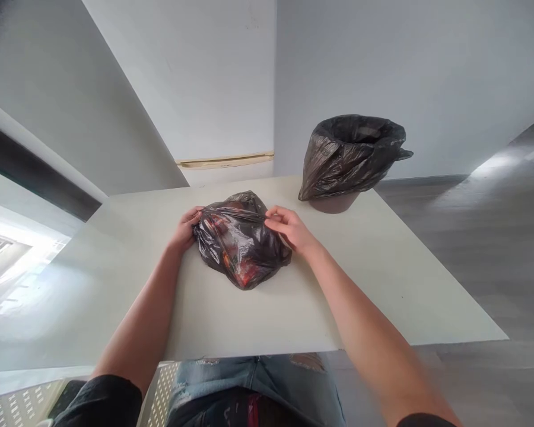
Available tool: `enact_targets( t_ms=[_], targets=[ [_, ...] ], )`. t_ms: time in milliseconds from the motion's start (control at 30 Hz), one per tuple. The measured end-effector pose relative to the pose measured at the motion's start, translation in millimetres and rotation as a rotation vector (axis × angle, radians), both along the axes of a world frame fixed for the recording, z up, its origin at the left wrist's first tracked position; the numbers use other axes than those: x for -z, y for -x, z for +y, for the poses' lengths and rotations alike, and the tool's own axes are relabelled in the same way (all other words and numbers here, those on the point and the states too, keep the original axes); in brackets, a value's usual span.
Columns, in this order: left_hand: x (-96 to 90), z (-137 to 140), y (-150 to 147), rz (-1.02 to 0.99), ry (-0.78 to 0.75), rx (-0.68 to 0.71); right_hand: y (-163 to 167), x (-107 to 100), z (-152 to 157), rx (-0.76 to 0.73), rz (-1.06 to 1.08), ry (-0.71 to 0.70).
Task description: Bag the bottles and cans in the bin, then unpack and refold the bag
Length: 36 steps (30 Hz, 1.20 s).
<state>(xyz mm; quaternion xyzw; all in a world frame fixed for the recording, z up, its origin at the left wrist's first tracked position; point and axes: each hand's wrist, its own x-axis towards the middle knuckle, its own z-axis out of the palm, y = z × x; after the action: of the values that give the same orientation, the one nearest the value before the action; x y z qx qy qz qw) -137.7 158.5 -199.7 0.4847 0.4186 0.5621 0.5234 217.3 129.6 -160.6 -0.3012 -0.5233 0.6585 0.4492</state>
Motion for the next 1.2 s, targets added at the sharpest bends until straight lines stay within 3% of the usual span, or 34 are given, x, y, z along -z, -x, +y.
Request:
enact_targets(
  t_ms=[100,200,433,533,600,700,767,867,967,1067,1200],
  targets=[
    [-0.1,2,0,-0.012,0.012,-0.012,1,-5,-2,0.059,0.184,0.049],
    [-1.3,2,0,-0.021,0.016,-0.016,3,-8,-5,-0.014,0.221,0.075],
    [-10.8,-8,-4,-0.027,-0.102,0.014,15,-7,-17,-0.196,0.023,-0.126],
    [-20.7,-8,-5,0.050,-0.185,-0.148,25,3,-17,-0.185,-0.084,-0.181],
    [-37.6,-11,-8,0.190,-0.260,-0.356,32,9,-16,-0.111,-0.092,-0.186],
    [-79.4,-33,-26,0.452,-0.364,-0.609,38,10,-17,-0.032,-0.075,-0.178],
    [-108.5,-61,-50,0.643,-0.351,-0.599,38,7,-20,-0.052,-0.083,-0.222],
    [-132.5,-109,-96,0.816,-0.227,-0.405,34,1,-24,-0.150,-0.079,-0.373],
    [-126.9,-139,-131,0.873,-0.185,-0.329,33,-1,-29,-0.247,-0.160,-0.609],
    [-110.7,-148,-138,0.911,-0.171,-0.316,37,-2,-33,-0.285,-0.247,-0.760],
    [-105.7,-156,-117,0.907,-0.222,-0.400,38,-4,-33,-0.166,-0.194,-0.531]
  ],
)
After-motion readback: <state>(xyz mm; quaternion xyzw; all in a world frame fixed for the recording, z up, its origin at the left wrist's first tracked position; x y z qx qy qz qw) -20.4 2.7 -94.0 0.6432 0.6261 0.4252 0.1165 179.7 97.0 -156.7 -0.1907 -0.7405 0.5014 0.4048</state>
